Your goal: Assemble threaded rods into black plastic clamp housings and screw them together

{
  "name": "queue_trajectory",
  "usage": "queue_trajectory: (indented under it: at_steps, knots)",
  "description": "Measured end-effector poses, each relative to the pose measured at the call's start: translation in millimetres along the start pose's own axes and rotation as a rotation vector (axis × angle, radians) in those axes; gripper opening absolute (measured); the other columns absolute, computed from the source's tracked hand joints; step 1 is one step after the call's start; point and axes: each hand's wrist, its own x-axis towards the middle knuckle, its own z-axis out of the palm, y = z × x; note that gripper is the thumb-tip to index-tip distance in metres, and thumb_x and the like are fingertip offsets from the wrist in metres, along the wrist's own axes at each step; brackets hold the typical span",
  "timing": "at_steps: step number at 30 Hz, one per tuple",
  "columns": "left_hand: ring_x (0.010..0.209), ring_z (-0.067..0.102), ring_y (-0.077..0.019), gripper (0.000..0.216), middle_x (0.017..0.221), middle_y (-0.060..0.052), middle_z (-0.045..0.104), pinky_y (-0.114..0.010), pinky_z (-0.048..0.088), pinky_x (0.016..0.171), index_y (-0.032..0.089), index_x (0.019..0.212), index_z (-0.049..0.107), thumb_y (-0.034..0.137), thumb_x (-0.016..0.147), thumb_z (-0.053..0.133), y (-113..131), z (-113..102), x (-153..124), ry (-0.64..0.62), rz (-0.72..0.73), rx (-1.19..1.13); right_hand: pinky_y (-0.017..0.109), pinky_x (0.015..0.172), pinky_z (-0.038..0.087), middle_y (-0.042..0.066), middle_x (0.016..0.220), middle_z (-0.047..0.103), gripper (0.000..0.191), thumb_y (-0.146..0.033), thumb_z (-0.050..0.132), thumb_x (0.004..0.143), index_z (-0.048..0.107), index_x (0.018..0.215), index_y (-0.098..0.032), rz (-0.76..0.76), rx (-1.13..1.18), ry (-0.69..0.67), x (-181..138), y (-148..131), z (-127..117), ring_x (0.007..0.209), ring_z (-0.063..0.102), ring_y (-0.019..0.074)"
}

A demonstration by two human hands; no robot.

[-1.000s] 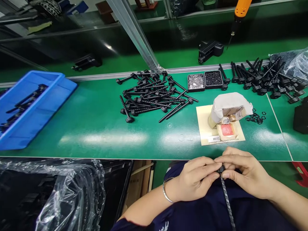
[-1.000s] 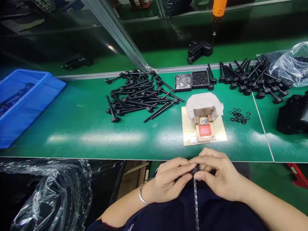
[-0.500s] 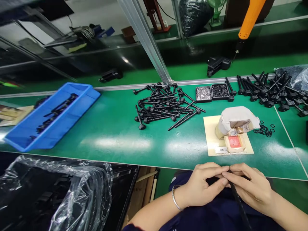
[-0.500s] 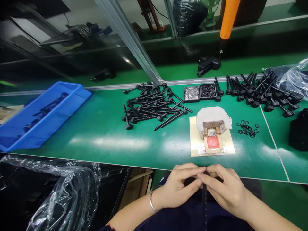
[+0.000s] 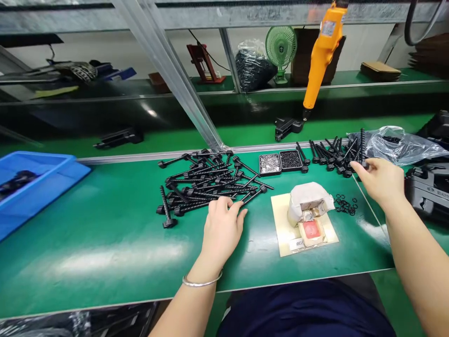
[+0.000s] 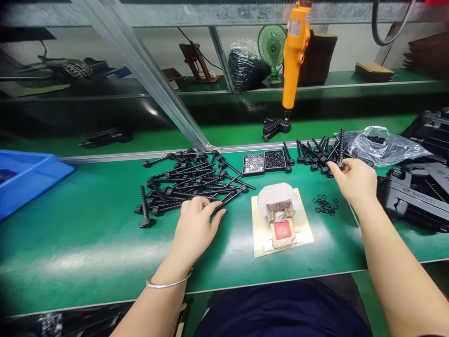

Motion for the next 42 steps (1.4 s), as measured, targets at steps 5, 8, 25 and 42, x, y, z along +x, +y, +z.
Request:
queue_trajectory:
  at_steps: [5, 8, 25, 42]
  knots:
    - [0.092, 0.059, -0.0324, 0.023, 0.094, -0.014, 0.062, -0.041, 0.053, 0.072, 0.013, 0.099, 0.065, 0.025, 0.098, 0.045, 2, 9, -1, -0.105, -0.071, -0.041, 0.042, 0.078, 0.048, 0.017, 0.084, 0.068, 0.041, -0.052, 0.067, 0.085, 0.074, 0.091, -0.012, 0.088, -0.048, -0.103, 56, -6, 29, 0.089, 0.064, 0.0342]
    - [0.085, 0.065, -0.0293, 0.02, 0.091, -0.01, 0.066, -0.036, 0.053, 0.065, 0.017, 0.093, 0.062, 0.024, 0.098, 0.044, 2, 11, -4, -0.126, -0.1, -0.063, 0.045, 0.081, 0.049, 0.019, 0.09, 0.068, 0.044, -0.052, 0.07, 0.083, 0.075, 0.097, -0.01, 0.097, -0.043, -0.111, 60, -7, 39, 0.093, 0.064, 0.0359]
    - [0.056, 0.067, -0.0113, 0.049, 0.085, 0.003, 0.069, -0.02, 0.054, 0.051, 0.028, 0.124, 0.045, 0.032, 0.085, 0.075, 68, -51, -49, 0.128, -0.598, -1.348, 0.036, 0.068, 0.049, 0.009, 0.087, 0.071, 0.038, -0.045, 0.053, 0.082, 0.076, 0.095, -0.017, -0.093, 0.326, -0.111, -66, 69, 46, 0.063, 0.058, 0.0195]
    - [0.087, 0.075, -0.015, 0.03, 0.098, -0.005, 0.063, -0.021, 0.064, 0.075, 0.024, 0.121, 0.067, 0.029, 0.106, 0.042, 107, -49, -89, -0.051, -0.131, -1.714, 0.026, 0.068, 0.064, 0.008, 0.09, 0.073, 0.029, -0.042, 0.077, 0.085, 0.065, 0.079, -0.017, -0.101, 1.124, -0.43, -163, 4, -8, 0.071, 0.073, 0.0169]
